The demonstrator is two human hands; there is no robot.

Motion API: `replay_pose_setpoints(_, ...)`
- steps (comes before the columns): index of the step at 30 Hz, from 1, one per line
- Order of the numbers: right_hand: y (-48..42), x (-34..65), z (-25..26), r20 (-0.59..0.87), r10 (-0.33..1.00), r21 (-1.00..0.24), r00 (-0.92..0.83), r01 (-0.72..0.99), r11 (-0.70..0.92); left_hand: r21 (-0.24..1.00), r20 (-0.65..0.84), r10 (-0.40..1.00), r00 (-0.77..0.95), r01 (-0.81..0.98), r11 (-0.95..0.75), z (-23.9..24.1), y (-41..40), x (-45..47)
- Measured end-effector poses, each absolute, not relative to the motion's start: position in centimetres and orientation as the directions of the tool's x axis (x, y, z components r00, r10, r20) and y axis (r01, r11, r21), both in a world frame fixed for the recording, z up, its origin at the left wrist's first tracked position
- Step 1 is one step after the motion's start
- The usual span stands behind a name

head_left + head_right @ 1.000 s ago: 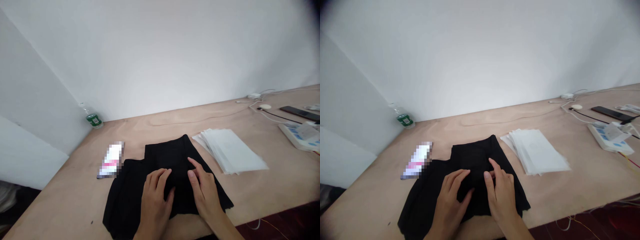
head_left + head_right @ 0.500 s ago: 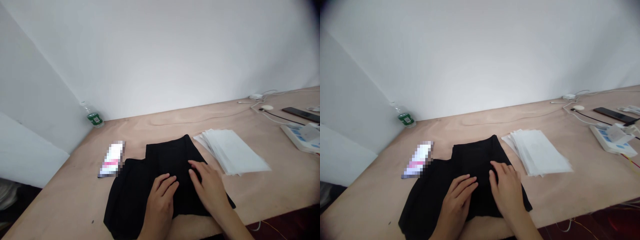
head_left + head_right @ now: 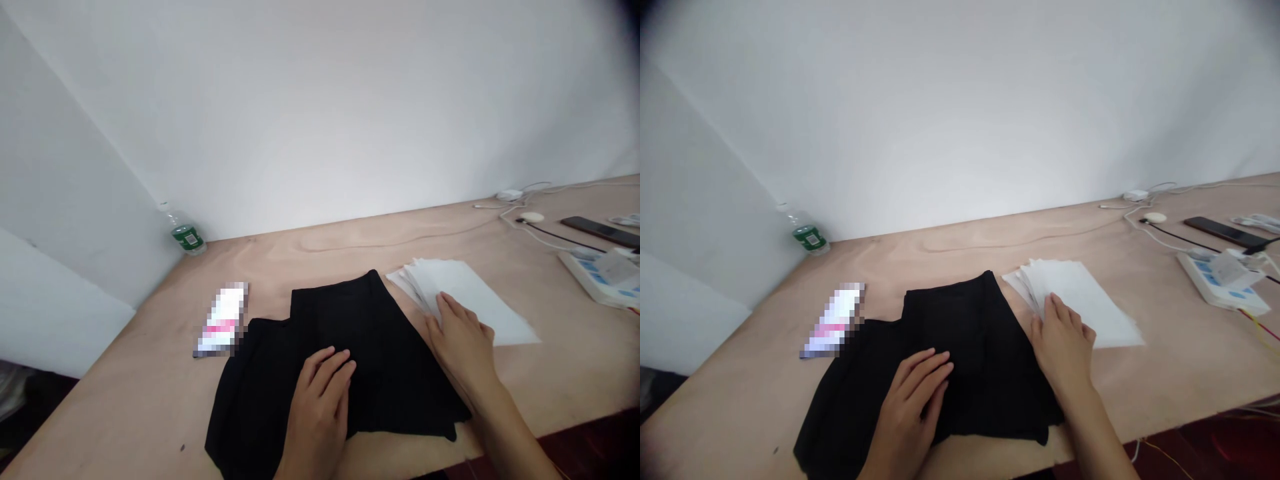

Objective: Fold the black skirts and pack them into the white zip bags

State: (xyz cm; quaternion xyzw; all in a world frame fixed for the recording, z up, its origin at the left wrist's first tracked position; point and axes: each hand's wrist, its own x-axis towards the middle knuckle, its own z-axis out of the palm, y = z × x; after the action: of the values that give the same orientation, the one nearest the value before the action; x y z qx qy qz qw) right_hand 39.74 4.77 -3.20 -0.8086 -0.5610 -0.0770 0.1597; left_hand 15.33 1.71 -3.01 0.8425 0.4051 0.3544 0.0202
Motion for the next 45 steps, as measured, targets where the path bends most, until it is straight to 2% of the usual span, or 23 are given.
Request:
replay_pose_setpoints(2,4.1,38.6,-2.2,0.402,0.877,-0.188,0.265,0.961,-0.204,0.295,0.636,0.679,0.368,0.697,-0.654,-1.7,1.5,15.4)
replay_pose_setpoints(5,2.8,36.0,-0.4,0.503,0.862,-0.142,-0.064,0.978,0.155,0.227,0.717,0.634,0.289,0.764,-0.604,0.6,1.3,15.4)
replay_pose_setpoints(7,2.1,34.2,0.5,0.491,0.82,-0.093,-0.295,0.918,0.385,0.172,0.71,0.648,0.274,0.826,-0.537,1.5,1.3,15.0)
replay_pose_setpoints(9,1.9,32.9,0.8,0.451,0.78,-0.079,-0.434,0.851,0.519,0.113,0.657,0.7,0.28,0.882,-0.458,1.7,1.4,14.4)
replay_pose_setpoints(12,2.2,32.1,0.3,0.404,0.778,-0.107,-0.481,0.82,0.562,0.059,0.57,0.769,0.288,0.92,-0.388,1.0,2.0,13.1)
replay_pose_setpoints(17,3.1,32.1,-0.4,0.363,0.788,-0.132,-0.497,0.81,0.572,0.108,0.588,0.735,0.338,0.867,-0.486,0.3,2.8,11.6)
replay_pose_setpoints(21,3.3,31.9,0.2,0.359,0.768,-0.175,-0.531,0.77,0.614,0.102,0.532,0.774,0.342,0.882,-0.46,0.5,3.7,11.5)
replay_pose_setpoints(23,3.4,31.9,0.5,0.43,0.768,-0.231,-0.475,0.764,0.602,0.148,0.535,0.788,0.306,0.884,-0.443,0.5,4.2,11.3)
replay_pose_setpoints(24,3.5,32.0,0.7,0.494,0.781,-0.289,-0.382,0.775,0.562,0.182,0.555,0.789,0.265,0.886,-0.426,0.5,4.5,11.3)
replay_pose_setpoints(26,3.9,32.2,0.7,0.57,0.818,-0.488,-0.07,0.773,0.406,0.257,0.618,0.775,0.131,0.898,-0.357,0.7,4.8,11.1)
replay_pose_setpoints(27,4.1,32.4,0.7,0.527,0.845,-0.599,0.088,0.744,0.295,0.29,0.649,0.759,0.052,0.905,-0.31,0.8,4.9,11.0)
replay_pose_setpoints(29,4.8,32.6,0.3,0.295,0.923,-0.732,0.247,0.679,0.052,0.33,0.698,0.713,-0.068,0.914,-0.237,1.3,5.0,11.0)
replay_pose_setpoints(31,5.5,32.7,-0.3,0.037,0.972,-0.725,0.231,0.676,-0.133,0.342,0.717,0.688,-0.112,0.917,-0.206,1.9,5.0,11.1)
replay_pose_setpoints(33,6.2,32.6,-0.8,-0.094,0.975,-0.695,0.2,0.688,-0.208,0.342,0.702,0.704,-0.111,0.919,-0.196,2.3,5.1,11.3)
replay_pose_setpoints(39,7.4,32.0,-1.4,-0.113,0.979,-0.784,0.168,0.591,-0.192,0.349,0.574,0.811,-0.115,0.93,-0.115,2.2,5.5,12.0)
replay_pose_setpoints(45,6.8,31.4,-0.8,-0.132,0.967,-0.931,0.219,0.308,-0.197,0.332,0.577,0.815,-0.05,0.926,-0.179,1.7,5.7,11.7)
